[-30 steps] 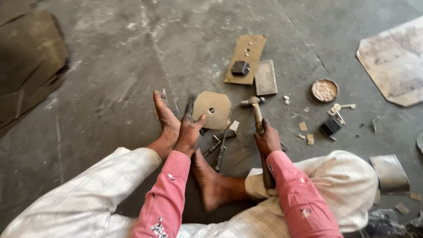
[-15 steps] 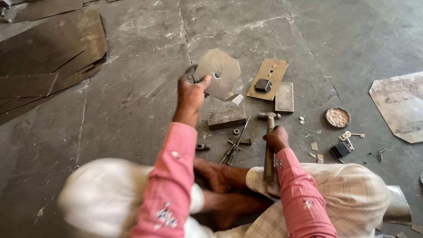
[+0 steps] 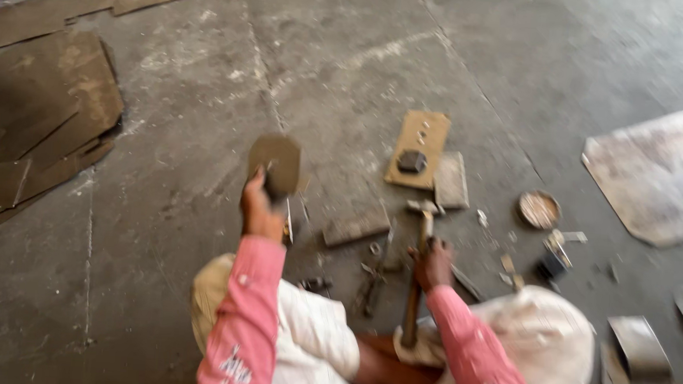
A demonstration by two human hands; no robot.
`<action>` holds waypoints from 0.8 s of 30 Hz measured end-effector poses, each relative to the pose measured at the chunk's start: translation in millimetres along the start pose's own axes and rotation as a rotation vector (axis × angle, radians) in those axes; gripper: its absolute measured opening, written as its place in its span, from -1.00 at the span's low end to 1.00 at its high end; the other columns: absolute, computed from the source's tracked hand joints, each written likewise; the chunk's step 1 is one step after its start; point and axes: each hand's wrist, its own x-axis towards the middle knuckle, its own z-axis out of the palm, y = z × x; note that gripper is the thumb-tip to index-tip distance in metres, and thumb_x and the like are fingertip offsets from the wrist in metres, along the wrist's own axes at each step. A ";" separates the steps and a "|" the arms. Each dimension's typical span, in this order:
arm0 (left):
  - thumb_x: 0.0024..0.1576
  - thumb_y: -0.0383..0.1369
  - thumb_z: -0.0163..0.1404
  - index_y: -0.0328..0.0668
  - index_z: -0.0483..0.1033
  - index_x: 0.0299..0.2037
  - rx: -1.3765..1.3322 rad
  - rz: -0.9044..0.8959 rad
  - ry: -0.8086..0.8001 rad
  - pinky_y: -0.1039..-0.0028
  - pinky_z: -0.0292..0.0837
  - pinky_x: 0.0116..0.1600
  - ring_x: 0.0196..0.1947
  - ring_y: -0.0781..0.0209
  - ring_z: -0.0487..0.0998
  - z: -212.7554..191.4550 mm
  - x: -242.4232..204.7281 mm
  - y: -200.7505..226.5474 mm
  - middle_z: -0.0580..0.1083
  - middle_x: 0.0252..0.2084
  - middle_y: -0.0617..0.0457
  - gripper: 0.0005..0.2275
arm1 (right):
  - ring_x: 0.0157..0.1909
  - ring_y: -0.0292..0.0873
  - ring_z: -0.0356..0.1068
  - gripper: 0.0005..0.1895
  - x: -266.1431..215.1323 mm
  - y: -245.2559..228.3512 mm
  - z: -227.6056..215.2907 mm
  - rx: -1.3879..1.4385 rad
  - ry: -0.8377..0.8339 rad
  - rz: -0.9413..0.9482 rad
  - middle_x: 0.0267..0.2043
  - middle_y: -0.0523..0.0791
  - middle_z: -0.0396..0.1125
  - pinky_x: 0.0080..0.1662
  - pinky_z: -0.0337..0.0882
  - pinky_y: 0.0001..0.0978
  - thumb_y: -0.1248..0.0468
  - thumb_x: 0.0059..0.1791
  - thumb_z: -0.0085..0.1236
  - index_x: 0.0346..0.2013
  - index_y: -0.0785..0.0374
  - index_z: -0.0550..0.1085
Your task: The person sits on the floor assembling a metal lock mechanism. They use a hammer and punch to drive pins into a metal plate, then attach a lock body and a circular metal cover plate. The person repeatedly hammers the components together and tests the fit of the parts.
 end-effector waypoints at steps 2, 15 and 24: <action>0.19 -0.31 -0.02 -0.23 0.47 0.17 -0.064 0.026 0.044 0.10 0.47 0.23 0.12 -0.01 0.56 -40.5 9.7 14.3 0.53 0.14 -0.06 -0.65 | 0.19 0.29 0.23 -0.40 19.2 -15.2 -19.7 -0.131 0.082 -0.117 0.10 0.15 0.26 0.16 0.32 0.08 0.14 -0.20 0.43 0.07 0.22 0.43; 0.18 -0.41 0.03 -0.23 0.44 0.18 0.033 -0.033 0.333 0.05 0.48 0.20 0.08 -0.02 0.54 -95.6 26.0 -35.1 0.51 0.10 -0.04 -0.66 | 0.34 0.22 0.14 -0.09 230.5 -64.2 15.3 -0.422 -0.206 -0.464 0.26 0.11 0.23 0.22 0.16 0.18 0.21 -0.29 0.47 0.28 0.28 0.23; 0.19 -0.43 0.02 -0.32 0.45 0.14 0.012 -0.016 0.309 0.09 0.49 0.17 0.06 -0.01 0.55 -83.7 23.4 -38.1 0.52 0.08 -0.07 -0.68 | -0.12 0.03 0.36 -0.72 34.9 -83.2 -60.4 -0.164 -0.396 -0.965 -0.19 -0.02 0.36 -0.07 0.35 -0.11 0.40 -0.12 0.13 -0.12 0.21 0.45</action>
